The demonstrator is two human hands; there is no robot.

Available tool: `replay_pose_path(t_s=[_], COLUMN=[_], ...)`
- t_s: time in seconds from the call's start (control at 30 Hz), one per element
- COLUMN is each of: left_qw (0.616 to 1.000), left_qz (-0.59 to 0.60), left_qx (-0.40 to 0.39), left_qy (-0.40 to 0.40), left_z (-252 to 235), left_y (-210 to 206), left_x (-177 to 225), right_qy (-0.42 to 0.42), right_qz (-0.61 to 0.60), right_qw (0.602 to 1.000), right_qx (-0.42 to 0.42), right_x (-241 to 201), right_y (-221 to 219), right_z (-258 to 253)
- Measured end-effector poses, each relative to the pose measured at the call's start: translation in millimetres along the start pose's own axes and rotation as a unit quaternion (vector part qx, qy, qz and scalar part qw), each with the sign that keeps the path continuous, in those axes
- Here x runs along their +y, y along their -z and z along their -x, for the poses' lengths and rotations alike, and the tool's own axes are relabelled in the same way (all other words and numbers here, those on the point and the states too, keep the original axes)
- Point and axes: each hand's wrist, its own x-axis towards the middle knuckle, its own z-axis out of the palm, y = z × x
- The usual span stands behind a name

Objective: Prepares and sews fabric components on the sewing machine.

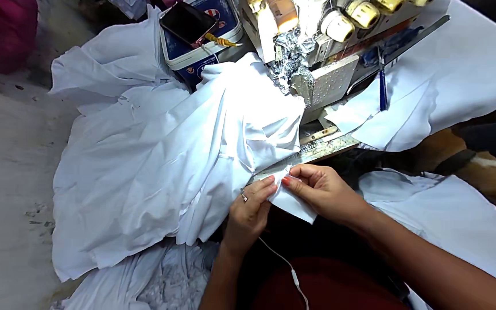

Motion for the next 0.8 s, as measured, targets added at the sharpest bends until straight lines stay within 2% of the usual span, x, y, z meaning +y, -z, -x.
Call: replay_pose_path(t_s=[0.13,0.2,0.27,0.3,0.37,0.47,0.5,0.53,0.57,0.6,0.63,0.67,0.7,0.73,0.8], left_qw=[0.99,0.979,0.97,0.963,0.929,0.809,0.777,0.77,0.789,0.828,0.872,0.9,0.907,0.895,0.865], left_qz=[-0.053,-0.069,-0.035,0.018,0.206,0.492,0.54,0.551,0.524,0.457,0.354,0.236,0.11,-0.002,-0.119], left_qx=[-0.127,-0.188,-0.242,-0.268,-0.292,-0.268,-0.259,-0.247,-0.235,-0.231,-0.244,-0.278,-0.328,-0.378,-0.436], left_qy=[-0.037,-0.023,0.012,0.037,0.096,0.177,0.193,0.206,0.218,0.229,0.233,0.237,0.239,0.237,0.218], left_z=[-26,-38,-47,-49,-48,-36,-34,-33,-36,-40,-47,-55,-66,-78,-100], left_y=[28,36,40,40,33,5,-3,-7,-7,-2,6,17,29,39,52], left_x=[6,12,12,9,-4,-20,-21,-20,-18,-16,-13,-10,-5,2,15], right_qy=[0.041,0.071,0.102,0.11,0.124,0.142,0.146,0.148,0.146,0.141,0.131,0.116,0.099,0.087,0.11], right_qz=[0.131,0.144,0.129,0.123,0.115,0.108,0.103,0.098,0.098,0.106,0.122,0.143,0.162,0.174,0.173], right_qw=[0.986,0.975,0.964,0.959,0.954,0.951,0.952,0.955,0.959,0.964,0.968,0.97,0.971,0.972,0.976], right_qx=[-0.096,-0.156,-0.211,-0.229,-0.247,-0.253,-0.248,-0.237,-0.221,-0.2,-0.178,-0.158,-0.143,-0.129,-0.075], right_x=[-6,-9,-11,-13,-14,-13,-12,-11,-8,-5,-1,5,12,18,32], right_y=[16,21,24,25,26,29,30,31,33,35,36,37,36,33,23], right_z=[-3,-5,-6,-5,-4,-3,-2,-1,1,3,5,7,8,9,8])
